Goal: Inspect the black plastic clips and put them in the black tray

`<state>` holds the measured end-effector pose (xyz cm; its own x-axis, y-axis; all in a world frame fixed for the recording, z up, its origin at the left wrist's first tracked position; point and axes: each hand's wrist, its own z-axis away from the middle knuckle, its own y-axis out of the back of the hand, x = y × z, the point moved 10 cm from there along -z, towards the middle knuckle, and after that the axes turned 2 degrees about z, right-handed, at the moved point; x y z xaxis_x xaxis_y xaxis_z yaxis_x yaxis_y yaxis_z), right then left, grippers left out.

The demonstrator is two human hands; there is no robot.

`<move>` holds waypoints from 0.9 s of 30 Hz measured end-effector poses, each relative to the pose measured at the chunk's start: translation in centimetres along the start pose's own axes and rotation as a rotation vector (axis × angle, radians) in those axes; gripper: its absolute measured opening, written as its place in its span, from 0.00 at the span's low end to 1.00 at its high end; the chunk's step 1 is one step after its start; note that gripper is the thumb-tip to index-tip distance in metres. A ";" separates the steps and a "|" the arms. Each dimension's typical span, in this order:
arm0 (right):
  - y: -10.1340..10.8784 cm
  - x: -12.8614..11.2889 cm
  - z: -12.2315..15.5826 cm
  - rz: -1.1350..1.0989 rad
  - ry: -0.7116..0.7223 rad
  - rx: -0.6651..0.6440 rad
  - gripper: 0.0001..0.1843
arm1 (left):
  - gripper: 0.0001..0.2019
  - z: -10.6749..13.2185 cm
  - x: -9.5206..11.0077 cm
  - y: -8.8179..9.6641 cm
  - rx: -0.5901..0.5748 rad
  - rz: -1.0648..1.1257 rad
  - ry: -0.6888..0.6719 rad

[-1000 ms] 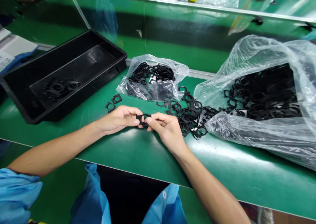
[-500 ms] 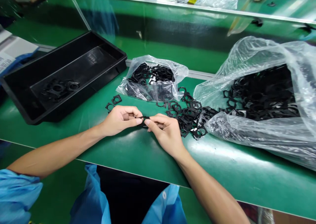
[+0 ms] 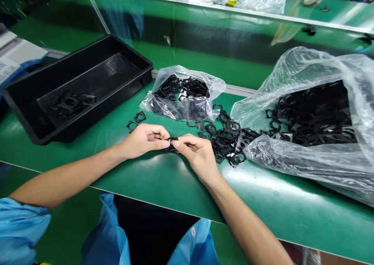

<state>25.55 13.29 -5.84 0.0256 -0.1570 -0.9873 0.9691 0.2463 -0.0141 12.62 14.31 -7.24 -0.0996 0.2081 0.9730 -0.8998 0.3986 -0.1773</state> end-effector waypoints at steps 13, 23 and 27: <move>-0.7 1.1 0.4 -0.161 -0.161 -0.037 0.18 | 0.14 0.0 -0.3 -0.4 -0.074 -0.010 0.034; 0.4 1.5 0.1 -0.232 -0.163 0.067 0.17 | 0.18 -0.1 -1.2 -0.3 -0.096 0.189 0.090; 0.6 1.7 0.1 -0.220 -0.167 0.082 0.17 | 0.20 0.0 -1.5 -0.9 -0.145 0.301 0.143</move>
<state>26.23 13.10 -7.47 -0.1539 -0.3554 -0.9220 0.9723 0.1118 -0.2054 13.62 13.66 -8.55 -0.2817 0.4541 0.8452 -0.7682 0.4211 -0.4823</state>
